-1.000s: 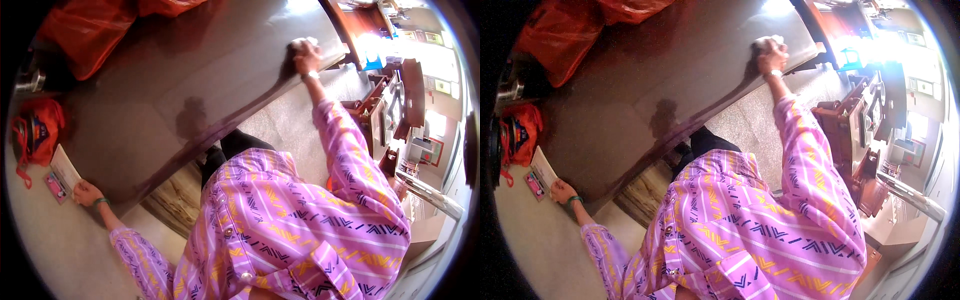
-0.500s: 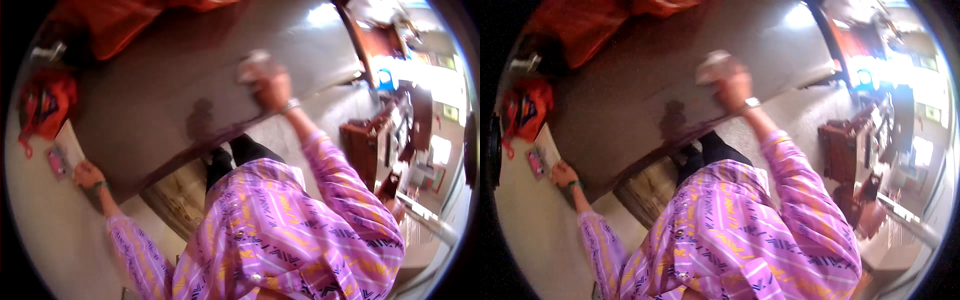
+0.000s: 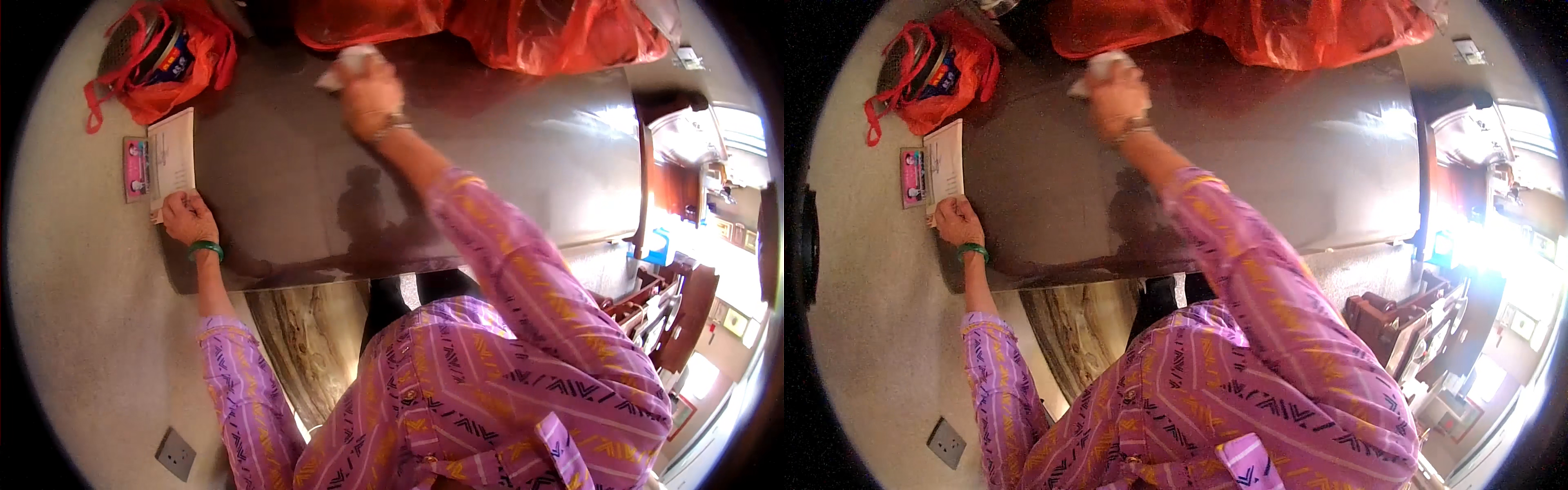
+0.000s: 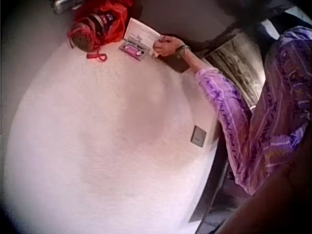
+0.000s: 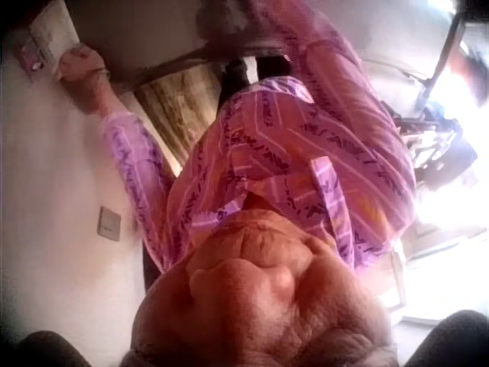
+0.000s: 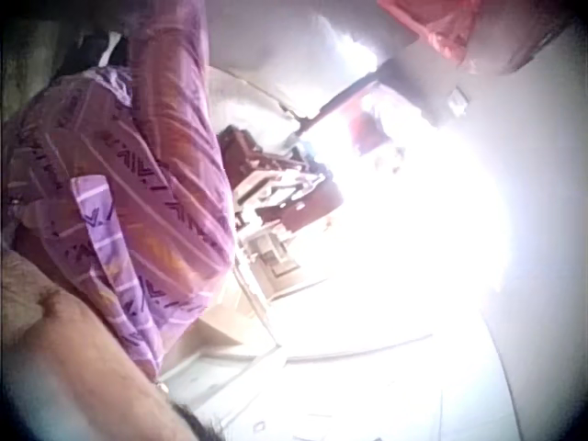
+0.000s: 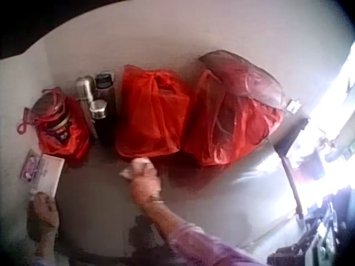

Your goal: The person wipes various table surfaces and a small framed picture with a cloth, then washes and wrings out the cloth in a bucket of water.

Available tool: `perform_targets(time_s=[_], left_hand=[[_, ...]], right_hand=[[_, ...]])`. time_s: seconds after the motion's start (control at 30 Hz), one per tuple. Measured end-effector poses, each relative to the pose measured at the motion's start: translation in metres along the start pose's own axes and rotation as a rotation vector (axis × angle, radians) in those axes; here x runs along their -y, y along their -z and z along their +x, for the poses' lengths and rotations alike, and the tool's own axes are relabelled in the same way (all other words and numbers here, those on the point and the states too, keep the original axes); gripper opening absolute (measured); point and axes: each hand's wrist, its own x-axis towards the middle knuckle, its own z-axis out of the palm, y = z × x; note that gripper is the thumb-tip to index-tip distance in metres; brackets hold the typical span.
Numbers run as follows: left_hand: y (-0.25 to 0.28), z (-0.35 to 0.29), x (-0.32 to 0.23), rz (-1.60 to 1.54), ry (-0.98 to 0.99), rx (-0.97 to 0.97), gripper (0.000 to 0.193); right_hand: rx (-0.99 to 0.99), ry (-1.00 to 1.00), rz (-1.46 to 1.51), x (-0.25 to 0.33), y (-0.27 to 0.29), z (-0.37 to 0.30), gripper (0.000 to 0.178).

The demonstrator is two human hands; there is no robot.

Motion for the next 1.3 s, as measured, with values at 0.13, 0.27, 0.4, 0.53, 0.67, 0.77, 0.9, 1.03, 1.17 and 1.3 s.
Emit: perform_targets(time_s=[0.13,0.27,0.4,0.53,0.67,0.77,0.9,1.03,1.17,1.3], left_hand=[[-0.006,0.003,-0.01,-0.123,0.032,0.02,0.014],[-0.006,-0.001,0.003,-0.067,-0.012,-0.008,0.014],[-0.005,0.006,0.002,-0.099,0.006,-0.019,0.016],[-0.006,0.006,-0.001,-0.147,0.091,-0.043,0.02],[0.007,-0.005,0.008,-0.555,0.33,0.009,0.023],[0.041,-0.018,0.005,-0.772,0.488,-0.209,0.022],[0.117,-0.075,-0.026,-0.797,0.709,-0.456,0.017],[0.153,-0.162,-0.07,-0.728,0.935,-0.615,0.02],[0.167,-0.251,-0.101,-0.77,1.054,-0.492,0.017],[0.179,-0.269,-0.117,-0.919,1.119,-0.445,0.014]], right_hand=[[0.041,0.278,0.172,0.078,-0.003,-0.002,0.038],[0.264,0.73,0.524,0.082,0.019,-0.065,0.042],[0.289,0.626,0.346,-0.006,0.029,-0.084,0.056],[-0.061,0.222,0.514,-0.072,0.021,-0.042,0.048],[0.047,0.559,0.366,0.001,0.026,-0.097,0.041],[0.28,0.866,0.502,0.077,0.043,-0.145,0.04],[0.295,0.995,0.616,0.167,0.029,-0.143,0.038],[0.101,1.018,0.648,0.264,-0.008,-0.123,0.033],[0.132,0.94,0.492,0.325,-0.005,-0.119,0.032],[0.105,0.947,0.521,0.313,-0.006,-0.123,0.034]])
